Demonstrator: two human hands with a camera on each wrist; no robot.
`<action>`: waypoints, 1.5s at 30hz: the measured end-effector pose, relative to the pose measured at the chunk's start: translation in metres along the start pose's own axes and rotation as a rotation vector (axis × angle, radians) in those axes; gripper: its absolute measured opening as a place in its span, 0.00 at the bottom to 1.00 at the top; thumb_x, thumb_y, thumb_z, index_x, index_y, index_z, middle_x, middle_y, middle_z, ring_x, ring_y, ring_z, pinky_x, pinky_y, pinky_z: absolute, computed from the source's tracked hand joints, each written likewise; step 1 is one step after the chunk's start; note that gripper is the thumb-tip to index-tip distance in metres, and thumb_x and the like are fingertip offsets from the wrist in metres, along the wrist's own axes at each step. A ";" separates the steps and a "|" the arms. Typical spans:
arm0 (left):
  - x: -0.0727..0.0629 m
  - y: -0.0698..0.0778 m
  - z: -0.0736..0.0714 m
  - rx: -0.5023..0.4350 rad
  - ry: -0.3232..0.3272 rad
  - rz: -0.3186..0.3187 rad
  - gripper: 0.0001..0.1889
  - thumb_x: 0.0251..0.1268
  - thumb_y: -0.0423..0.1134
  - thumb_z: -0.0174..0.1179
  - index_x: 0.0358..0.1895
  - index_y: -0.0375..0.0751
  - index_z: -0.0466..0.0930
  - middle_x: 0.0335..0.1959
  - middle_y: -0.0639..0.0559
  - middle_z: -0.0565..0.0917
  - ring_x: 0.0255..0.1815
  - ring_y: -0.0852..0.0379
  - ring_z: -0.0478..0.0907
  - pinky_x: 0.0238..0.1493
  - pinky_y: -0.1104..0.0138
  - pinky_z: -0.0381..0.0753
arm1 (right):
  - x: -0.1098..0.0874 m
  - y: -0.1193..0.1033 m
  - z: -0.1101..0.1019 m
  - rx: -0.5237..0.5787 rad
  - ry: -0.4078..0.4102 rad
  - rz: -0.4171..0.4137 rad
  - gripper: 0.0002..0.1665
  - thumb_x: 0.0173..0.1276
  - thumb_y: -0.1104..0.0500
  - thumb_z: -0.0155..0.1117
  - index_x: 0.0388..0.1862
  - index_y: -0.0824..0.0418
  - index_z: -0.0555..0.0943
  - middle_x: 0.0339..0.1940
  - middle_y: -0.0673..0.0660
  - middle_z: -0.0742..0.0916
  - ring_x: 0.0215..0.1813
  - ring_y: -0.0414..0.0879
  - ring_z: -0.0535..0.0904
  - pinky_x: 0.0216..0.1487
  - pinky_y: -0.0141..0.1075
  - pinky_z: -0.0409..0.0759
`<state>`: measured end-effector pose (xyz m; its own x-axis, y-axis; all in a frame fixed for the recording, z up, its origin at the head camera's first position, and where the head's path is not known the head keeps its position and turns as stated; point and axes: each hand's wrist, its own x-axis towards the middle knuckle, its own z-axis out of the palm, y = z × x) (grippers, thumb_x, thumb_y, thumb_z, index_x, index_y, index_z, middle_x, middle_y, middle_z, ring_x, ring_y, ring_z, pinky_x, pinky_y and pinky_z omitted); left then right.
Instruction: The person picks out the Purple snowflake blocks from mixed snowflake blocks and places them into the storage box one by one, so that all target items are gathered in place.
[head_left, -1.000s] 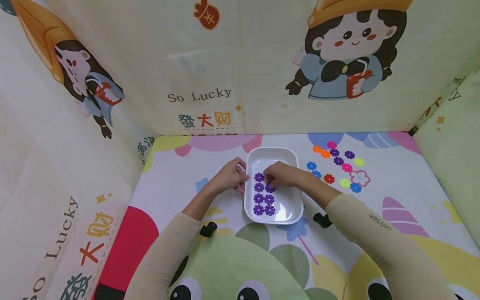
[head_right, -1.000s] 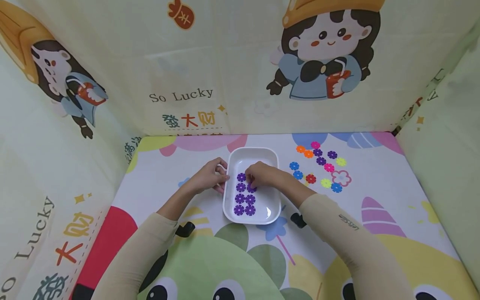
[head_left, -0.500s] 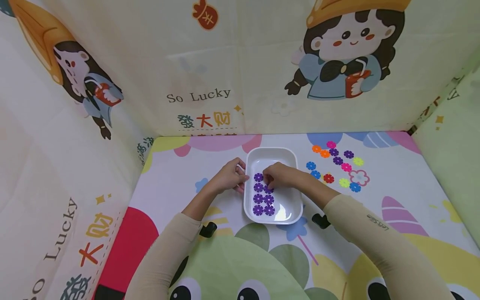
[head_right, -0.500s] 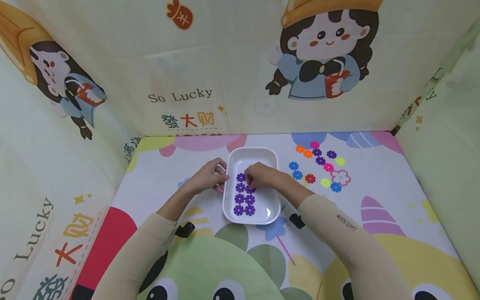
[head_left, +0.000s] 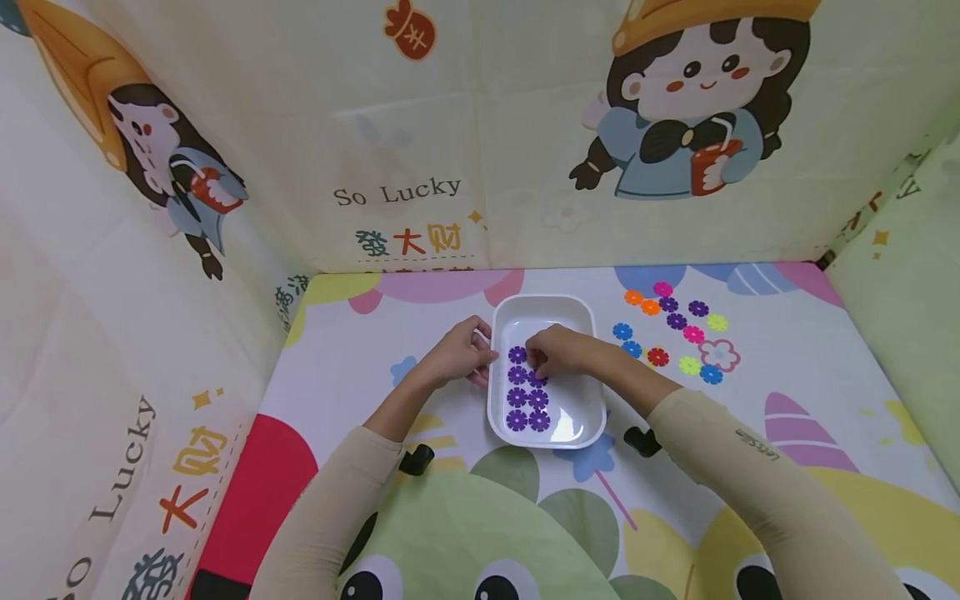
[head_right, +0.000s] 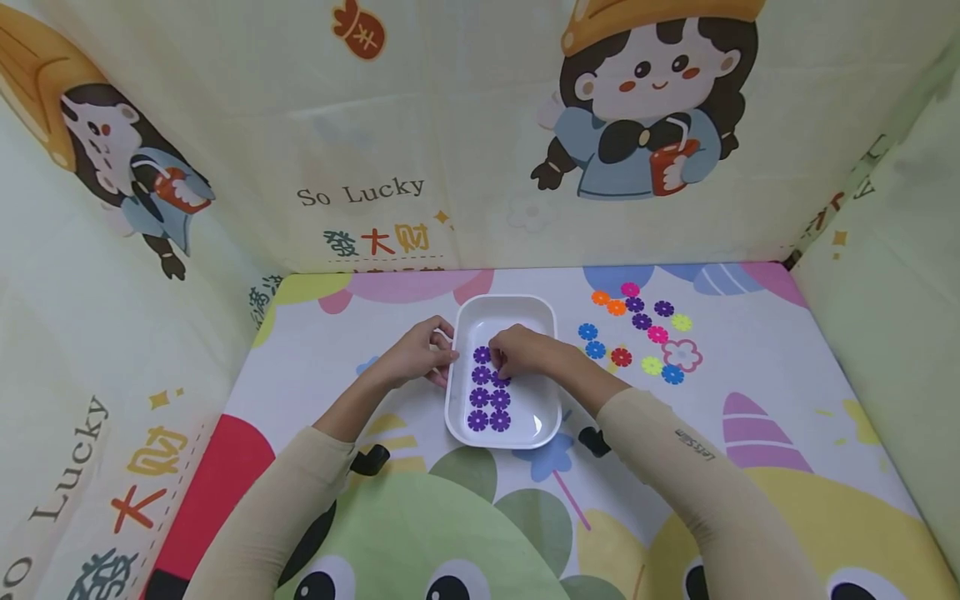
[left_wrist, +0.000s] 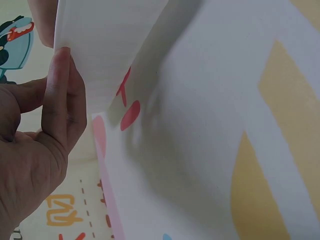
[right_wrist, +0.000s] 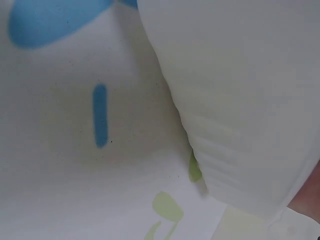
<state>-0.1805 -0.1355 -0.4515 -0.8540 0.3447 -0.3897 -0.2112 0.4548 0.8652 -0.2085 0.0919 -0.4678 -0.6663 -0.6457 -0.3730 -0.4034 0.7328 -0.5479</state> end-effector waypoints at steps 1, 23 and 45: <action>0.000 0.000 0.000 0.001 0.000 0.001 0.16 0.74 0.30 0.60 0.59 0.36 0.67 0.40 0.41 0.81 0.24 0.53 0.84 0.32 0.54 0.94 | -0.001 0.000 -0.001 -0.001 0.000 0.001 0.05 0.68 0.61 0.73 0.36 0.57 0.83 0.32 0.50 0.85 0.38 0.42 0.81 0.45 0.32 0.88; -0.002 0.002 0.000 0.003 0.006 -0.004 0.17 0.74 0.30 0.61 0.59 0.36 0.67 0.40 0.40 0.81 0.24 0.53 0.84 0.33 0.54 0.94 | -0.048 0.006 -0.026 0.111 0.270 -0.122 0.11 0.67 0.63 0.75 0.46 0.61 0.84 0.38 0.52 0.86 0.42 0.46 0.81 0.47 0.37 0.92; -0.002 0.001 0.001 0.023 0.007 0.002 0.17 0.74 0.31 0.61 0.59 0.36 0.68 0.39 0.41 0.81 0.25 0.52 0.84 0.32 0.56 0.94 | -0.121 0.085 -0.045 0.139 0.514 0.118 0.17 0.71 0.61 0.71 0.55 0.66 0.80 0.51 0.63 0.87 0.56 0.59 0.83 0.62 0.59 0.86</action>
<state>-0.1790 -0.1349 -0.4500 -0.8579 0.3397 -0.3855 -0.1986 0.4727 0.8586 -0.1903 0.2423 -0.4358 -0.9369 -0.3470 -0.0431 -0.2437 0.7366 -0.6309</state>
